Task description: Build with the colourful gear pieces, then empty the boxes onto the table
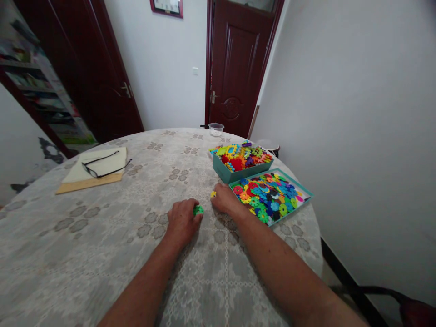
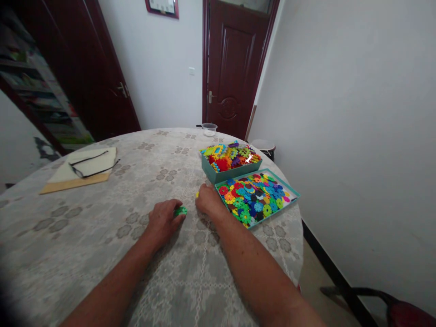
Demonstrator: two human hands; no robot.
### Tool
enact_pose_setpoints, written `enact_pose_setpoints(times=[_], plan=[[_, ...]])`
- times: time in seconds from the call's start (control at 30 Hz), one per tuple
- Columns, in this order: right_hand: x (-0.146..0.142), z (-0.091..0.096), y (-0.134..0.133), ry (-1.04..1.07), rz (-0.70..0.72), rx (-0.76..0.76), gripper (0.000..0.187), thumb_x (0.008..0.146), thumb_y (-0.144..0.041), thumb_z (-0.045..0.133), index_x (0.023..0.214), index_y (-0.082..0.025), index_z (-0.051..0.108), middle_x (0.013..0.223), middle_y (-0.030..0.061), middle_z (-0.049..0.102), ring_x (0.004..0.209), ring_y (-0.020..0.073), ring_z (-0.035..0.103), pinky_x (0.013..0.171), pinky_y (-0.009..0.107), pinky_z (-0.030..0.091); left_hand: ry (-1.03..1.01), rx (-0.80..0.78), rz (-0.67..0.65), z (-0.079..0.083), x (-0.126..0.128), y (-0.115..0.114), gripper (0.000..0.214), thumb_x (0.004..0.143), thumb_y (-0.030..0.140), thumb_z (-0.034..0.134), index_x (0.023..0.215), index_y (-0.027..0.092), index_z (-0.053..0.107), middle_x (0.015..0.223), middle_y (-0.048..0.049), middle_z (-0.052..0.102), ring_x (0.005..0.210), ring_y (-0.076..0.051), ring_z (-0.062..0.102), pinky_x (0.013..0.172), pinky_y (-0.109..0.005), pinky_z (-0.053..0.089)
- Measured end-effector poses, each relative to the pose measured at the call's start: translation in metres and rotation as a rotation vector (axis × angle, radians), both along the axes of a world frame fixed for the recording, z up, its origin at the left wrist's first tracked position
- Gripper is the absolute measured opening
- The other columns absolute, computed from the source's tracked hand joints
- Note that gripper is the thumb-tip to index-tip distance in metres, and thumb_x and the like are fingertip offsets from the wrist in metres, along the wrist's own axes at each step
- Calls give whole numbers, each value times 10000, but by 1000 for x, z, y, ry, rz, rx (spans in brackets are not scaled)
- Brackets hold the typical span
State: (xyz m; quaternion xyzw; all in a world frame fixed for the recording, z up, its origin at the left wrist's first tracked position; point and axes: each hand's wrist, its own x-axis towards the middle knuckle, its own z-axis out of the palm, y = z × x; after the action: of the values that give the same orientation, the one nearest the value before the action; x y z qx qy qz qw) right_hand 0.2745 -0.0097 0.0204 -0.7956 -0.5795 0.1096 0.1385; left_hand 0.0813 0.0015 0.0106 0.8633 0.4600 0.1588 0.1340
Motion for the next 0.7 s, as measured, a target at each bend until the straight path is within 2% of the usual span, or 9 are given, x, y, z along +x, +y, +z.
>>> enact_pose_setpoints(times=[0.17, 0.27, 0.33, 0.43, 0.53, 0.6, 0.7], plan=[[-3, 5, -19, 85, 61, 25, 385, 851, -231, 692, 1230, -185, 644, 1140, 80, 723, 1042, 199, 657, 854, 252, 449, -12, -1, 21, 0, 0, -2, 298, 881, 246, 676, 1179, 232, 657, 1164, -94, 706, 1162, -327, 583, 955, -444, 438], [-3, 5, -34, 199, 166, 65, 176, 853, -183, 649, 1019, -197, 704, 1014, 44, 742, 952, 183, 661, 791, 246, 446, -82, -2, 6, -5, -1, -2, 334, 869, 184, 653, 1199, 226, 641, 1173, -97, 681, 1160, -300, 603, 960, -429, 459], [-3, 2, -43, 301, 211, 112, 91, 868, -193, 616, 900, -198, 701, 902, 22, 726, 857, 170, 654, 727, 241, 446, -177, -26, -61, -10, -2, -2, 356, 879, 134, 599, 1220, 229, 630, 1189, -91, 676, 1155, -264, 626, 968, -401, 478], [-6, -6, -52, 553, 183, 187, 149, 893, -262, 590, 979, -207, 698, 797, -13, 674, 676, 142, 617, 603, 226, 439, -346, -81, -168, -14, -4, 0, 343, 896, 121, 554, 1208, 235, 643, 1197, -71, 704, 1127, -220, 657, 986, -353, 495], [-15, -11, -55, 817, 173, 194, 276, 893, -314, 584, 1129, -209, 681, 759, -33, 638, 533, 123, 556, 500, 226, 425, -498, -172, -136, -12, -6, 0, 262, 912, 179, 564, 1140, 233, 680, 1093, -41, 752, 1023, -204, 690, 938, -332, 518], [-22, -12, -55, 896, 204, 207, 315, 894, -315, 575, 1176, -211, 671, 773, -30, 645, 519, 122, 552, 485, 230, 432, -597, -278, -84, -10, -6, 0, 220, 928, 235, 559, 1102, 229, 693, 1007, -25, 768, 922, -192, 706, 851, -314, 542], [-30, -14, -56, 871, 218, 257, 295, 908, -310, 571, 1165, -206, 671, 828, -5, 679, 575, 131, 592, 517, 233, 457, -735, -464, -69, -8, -4, -1, 226, 936, 306, 558, 1097, 216, 689, 1004, -33, 775, 845, -184, 717, 744, -287, 567]])
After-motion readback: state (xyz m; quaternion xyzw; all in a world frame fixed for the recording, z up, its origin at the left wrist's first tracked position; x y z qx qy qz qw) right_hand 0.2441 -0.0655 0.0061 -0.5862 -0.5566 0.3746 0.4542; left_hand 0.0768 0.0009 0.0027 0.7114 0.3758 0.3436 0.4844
